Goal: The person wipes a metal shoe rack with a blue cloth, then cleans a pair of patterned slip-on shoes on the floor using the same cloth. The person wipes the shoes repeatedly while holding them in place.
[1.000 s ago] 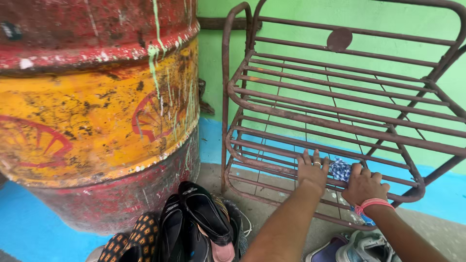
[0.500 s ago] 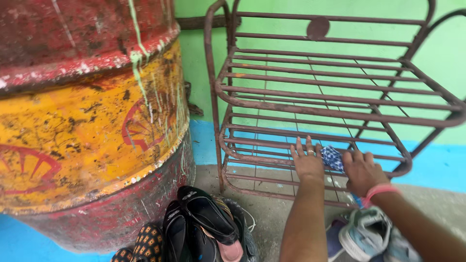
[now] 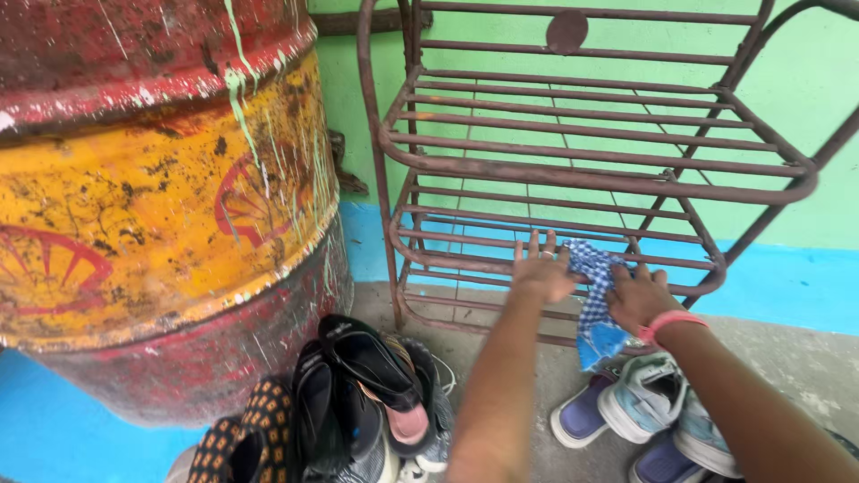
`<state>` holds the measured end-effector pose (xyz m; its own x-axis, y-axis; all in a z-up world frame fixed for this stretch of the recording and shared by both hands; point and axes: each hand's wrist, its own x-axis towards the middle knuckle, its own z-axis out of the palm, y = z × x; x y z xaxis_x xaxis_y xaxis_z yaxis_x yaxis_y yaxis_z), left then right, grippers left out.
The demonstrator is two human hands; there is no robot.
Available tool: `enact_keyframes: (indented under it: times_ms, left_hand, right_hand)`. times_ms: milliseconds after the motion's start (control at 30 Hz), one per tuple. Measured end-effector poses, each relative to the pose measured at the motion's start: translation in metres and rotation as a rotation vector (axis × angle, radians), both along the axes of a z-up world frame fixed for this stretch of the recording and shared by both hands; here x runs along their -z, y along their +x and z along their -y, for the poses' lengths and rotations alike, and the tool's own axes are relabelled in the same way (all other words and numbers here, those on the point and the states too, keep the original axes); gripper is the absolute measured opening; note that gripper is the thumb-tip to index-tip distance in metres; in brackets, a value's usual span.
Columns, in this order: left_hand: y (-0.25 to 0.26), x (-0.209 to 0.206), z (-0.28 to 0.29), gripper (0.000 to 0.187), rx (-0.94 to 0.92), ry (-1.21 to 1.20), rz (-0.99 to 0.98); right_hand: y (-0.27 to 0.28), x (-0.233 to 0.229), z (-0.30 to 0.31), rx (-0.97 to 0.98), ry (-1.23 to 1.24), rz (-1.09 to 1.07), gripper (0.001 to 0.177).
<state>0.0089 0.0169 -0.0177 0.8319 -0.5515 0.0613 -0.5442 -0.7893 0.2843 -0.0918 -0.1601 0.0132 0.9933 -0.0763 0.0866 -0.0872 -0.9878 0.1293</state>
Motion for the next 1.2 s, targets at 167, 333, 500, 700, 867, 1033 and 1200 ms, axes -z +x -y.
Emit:
enact_keyframes:
  times_ms: [167, 333, 500, 700, 867, 1033, 1200]
  left_hand:
    - [0.011, 0.025, -0.017, 0.054, 0.131, -0.114, 0.067]
    - [-0.021, 0.005, -0.043, 0.073, -0.064, -0.217, -0.060]
    - [-0.029, -0.027, -0.079, 0.095, -0.170, 0.257, -0.130]
    - [-0.025, -0.037, -0.095, 0.122, -0.088, 0.388, -0.174]
    - [-0.016, -0.048, -0.089, 0.126, -0.080, 0.502, -0.224]
    - [-0.021, -0.057, -0.082, 0.129, -0.112, 0.570, -0.266]
    - [-0.023, -0.053, -0.094, 0.127, -0.066, 0.454, -0.231]
  right_hand:
    - [0.004, -0.029, -0.028, -0.051, -0.168, -0.013, 0.057]
    - [-0.002, -0.077, -0.079, -0.376, 0.102, 0.368, 0.049]
    - [0.008, -0.067, -0.137, -0.362, 0.177, 0.226, 0.056]
    - [0.021, -0.012, -0.140, -0.264, 0.100, 0.270, 0.064]
    - [0.023, 0.005, -0.135, -0.284, 0.038, 0.403, 0.031]
    - [0.016, -0.006, -0.132, -0.294, 0.063, 0.314, 0.041]
    - [0.015, -0.013, -0.127, -0.326, 0.100, 0.302, 0.045]
